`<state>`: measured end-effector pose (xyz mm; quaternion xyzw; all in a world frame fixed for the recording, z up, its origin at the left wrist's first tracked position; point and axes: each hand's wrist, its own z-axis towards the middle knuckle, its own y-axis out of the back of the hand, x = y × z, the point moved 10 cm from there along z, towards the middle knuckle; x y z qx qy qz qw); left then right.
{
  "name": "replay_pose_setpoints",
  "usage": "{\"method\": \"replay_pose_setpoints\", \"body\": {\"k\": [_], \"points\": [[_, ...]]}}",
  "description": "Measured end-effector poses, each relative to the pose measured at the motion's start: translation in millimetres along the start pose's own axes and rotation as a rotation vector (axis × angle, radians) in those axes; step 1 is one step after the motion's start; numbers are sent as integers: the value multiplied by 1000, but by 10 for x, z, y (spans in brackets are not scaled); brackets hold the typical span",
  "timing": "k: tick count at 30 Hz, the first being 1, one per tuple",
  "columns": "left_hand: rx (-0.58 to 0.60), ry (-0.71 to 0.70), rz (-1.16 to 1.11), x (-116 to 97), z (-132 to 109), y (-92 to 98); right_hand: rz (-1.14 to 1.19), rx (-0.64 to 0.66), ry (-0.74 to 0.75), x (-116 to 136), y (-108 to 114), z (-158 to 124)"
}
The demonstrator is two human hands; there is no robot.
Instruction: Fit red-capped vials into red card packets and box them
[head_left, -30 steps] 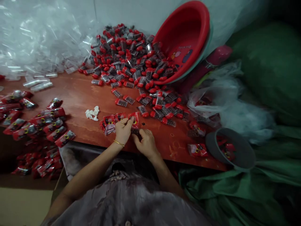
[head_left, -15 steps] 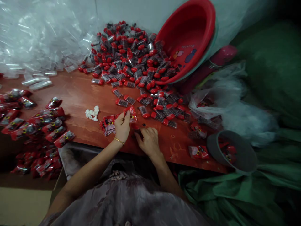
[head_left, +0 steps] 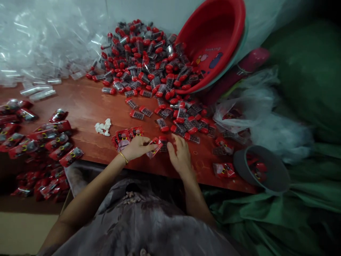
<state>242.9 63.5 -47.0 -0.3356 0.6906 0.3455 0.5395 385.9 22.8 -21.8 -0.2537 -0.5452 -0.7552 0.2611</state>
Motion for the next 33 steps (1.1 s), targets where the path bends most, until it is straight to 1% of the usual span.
{"method": "replay_pose_setpoints", "body": {"k": [2,3,4,5,7,9,10,11,13,15,17,18,19,20,22,24,25,27,29,31,33], "points": [[92,-9,80,-22,2,-97,214,162,67,139,-101,37],[103,-16,102,-45,0,-111,293,225,73,185,-155,41],[82,-23,98,-73,-5,-97,345,246,54,198,-189,42],[32,-26,59,-97,-18,-60,379,214,12,176,-195,42],[-93,4,-111,-77,-80,13,431,47,-128,53,-163,-6],[-190,98,-327,68,-183,0,492,-114,-278,-75,-183,-150],[-234,158,-416,169,-244,-30,522,-153,-330,-107,-230,-231],[-286,211,-485,269,-306,-52,546,-156,-359,-110,-295,-299],[-407,269,-577,426,-412,-45,559,-91,-346,-55,-408,-363],[-496,283,-636,515,-469,11,500,-17,-251,32,-392,-313],[-524,302,-668,556,-476,79,351,42,-61,161,-247,-150],[-518,317,-681,566,-470,106,246,74,69,249,-165,-50],[-498,330,-697,564,-457,122,124,148,210,343,-138,38],[-465,341,-715,553,-440,123,11,223,318,393,-134,116],[-386,356,-748,516,-411,92,-141,398,484,430,-203,212],[-326,370,-765,486,-404,53,-227,545,576,403,-305,240],[-316,379,-767,482,-409,45,-248,593,596,379,-347,238],[-307,393,-767,483,-422,41,-262,621,583,310,-387,230],[-311,397,-765,493,-431,53,-241,588,494,198,-375,219],[-328,400,-763,514,-435,71,-200,515,324,20,-317,202],[-358,401,-763,543,-433,83,-109,384,108,-176,-199,157]]}}
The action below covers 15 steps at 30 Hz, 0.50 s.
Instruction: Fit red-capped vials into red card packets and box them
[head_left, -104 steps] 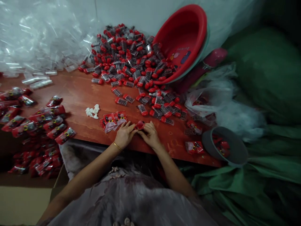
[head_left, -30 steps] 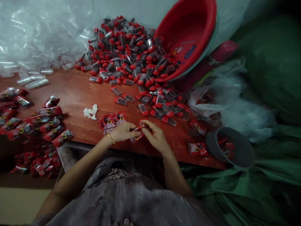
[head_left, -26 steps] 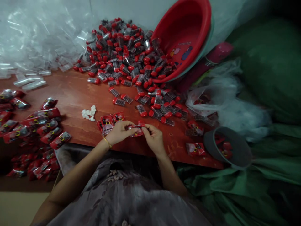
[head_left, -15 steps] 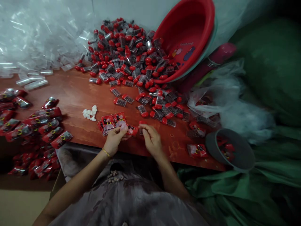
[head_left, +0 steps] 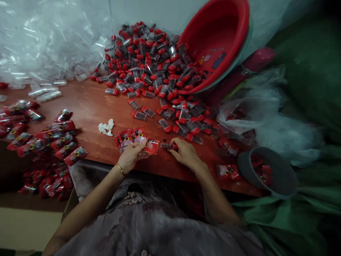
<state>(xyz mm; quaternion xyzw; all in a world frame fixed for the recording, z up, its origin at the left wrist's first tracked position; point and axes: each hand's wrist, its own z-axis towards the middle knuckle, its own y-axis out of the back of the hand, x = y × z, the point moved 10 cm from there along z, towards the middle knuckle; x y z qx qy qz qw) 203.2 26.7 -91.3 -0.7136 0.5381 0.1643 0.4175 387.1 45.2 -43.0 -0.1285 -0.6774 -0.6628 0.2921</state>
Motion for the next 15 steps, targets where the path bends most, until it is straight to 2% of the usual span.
{"method": "replay_pose_setpoints", "body": {"k": [3,7,10,15], "points": [[-25,-15,-12,28,23,0,332,-191,-196,-122,61,-234],[-2,-33,11,42,13,-86,657,-244,-209,129,4,-430],[-1,-61,36,7,-19,-134,714,-269,-216,287,2,-503],[-63,-168,87,-83,-36,-88,687,-272,-258,309,-36,-545]]}}
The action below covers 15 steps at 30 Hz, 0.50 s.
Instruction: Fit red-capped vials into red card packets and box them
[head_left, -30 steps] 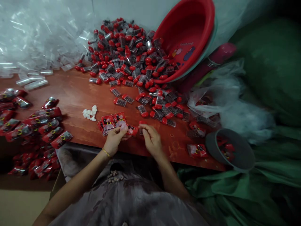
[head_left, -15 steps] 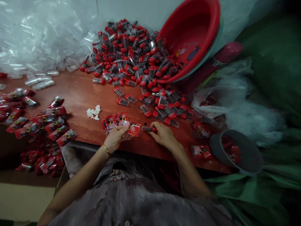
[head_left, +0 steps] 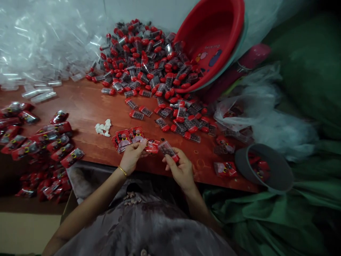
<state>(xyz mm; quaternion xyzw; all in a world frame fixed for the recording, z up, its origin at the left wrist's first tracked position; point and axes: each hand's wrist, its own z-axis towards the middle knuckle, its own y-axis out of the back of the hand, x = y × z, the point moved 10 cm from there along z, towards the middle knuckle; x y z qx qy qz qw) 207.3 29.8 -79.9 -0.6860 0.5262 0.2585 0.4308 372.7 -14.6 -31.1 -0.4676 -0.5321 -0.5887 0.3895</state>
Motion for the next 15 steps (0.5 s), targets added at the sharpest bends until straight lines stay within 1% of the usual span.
{"method": "replay_pose_setpoints", "body": {"k": [2,4,7,9,12,15], "points": [[-21,-90,55,-64,17,41,-24,33,-6,-17,-43,0],[-29,-220,166,-170,25,71,-28,86,-36,-46,-101,2],[-64,-431,382,-360,-12,101,11,167,-127,-117,-169,8],[-102,-530,485,-457,-58,114,62,219,-188,-161,-202,12],[-138,-587,536,-527,-119,103,154,279,-243,-193,-242,14],[-133,-568,493,-528,-146,71,136,298,-203,-149,-261,25]]}}
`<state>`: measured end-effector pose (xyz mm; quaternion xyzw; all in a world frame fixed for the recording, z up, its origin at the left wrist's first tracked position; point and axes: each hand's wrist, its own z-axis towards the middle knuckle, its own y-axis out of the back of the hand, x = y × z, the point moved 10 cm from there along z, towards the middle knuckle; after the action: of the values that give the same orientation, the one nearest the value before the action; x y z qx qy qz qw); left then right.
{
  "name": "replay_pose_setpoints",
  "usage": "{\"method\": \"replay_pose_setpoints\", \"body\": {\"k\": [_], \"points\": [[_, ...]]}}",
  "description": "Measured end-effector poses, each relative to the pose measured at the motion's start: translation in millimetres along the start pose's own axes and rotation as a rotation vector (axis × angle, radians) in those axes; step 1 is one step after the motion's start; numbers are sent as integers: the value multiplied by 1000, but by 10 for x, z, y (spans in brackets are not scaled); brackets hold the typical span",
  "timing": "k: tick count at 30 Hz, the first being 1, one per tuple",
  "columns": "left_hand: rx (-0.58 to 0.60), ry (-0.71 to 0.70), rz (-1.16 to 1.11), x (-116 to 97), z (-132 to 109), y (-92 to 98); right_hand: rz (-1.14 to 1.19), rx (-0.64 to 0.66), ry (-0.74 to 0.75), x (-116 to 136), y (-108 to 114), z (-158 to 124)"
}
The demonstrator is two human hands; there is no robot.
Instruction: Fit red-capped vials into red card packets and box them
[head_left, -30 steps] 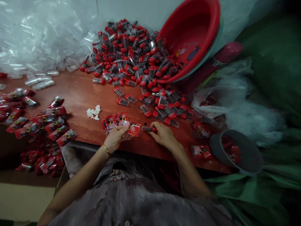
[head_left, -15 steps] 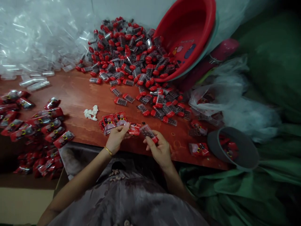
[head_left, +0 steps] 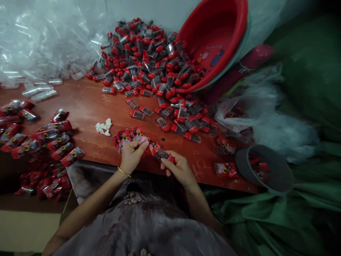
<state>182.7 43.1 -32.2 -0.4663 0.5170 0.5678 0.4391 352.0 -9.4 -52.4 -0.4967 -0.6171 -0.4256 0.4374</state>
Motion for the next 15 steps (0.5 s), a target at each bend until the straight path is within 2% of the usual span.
{"method": "replay_pose_setpoints", "body": {"k": [6,12,15], "points": [[56,138,-154,90,-10,-92,-192,-75,126,90,31,21],[109,471,-596,362,-169,-385,-194,-128,207,104,7,77],[103,549,-692,396,-222,-480,-219,-165,217,114,-18,89]]}}
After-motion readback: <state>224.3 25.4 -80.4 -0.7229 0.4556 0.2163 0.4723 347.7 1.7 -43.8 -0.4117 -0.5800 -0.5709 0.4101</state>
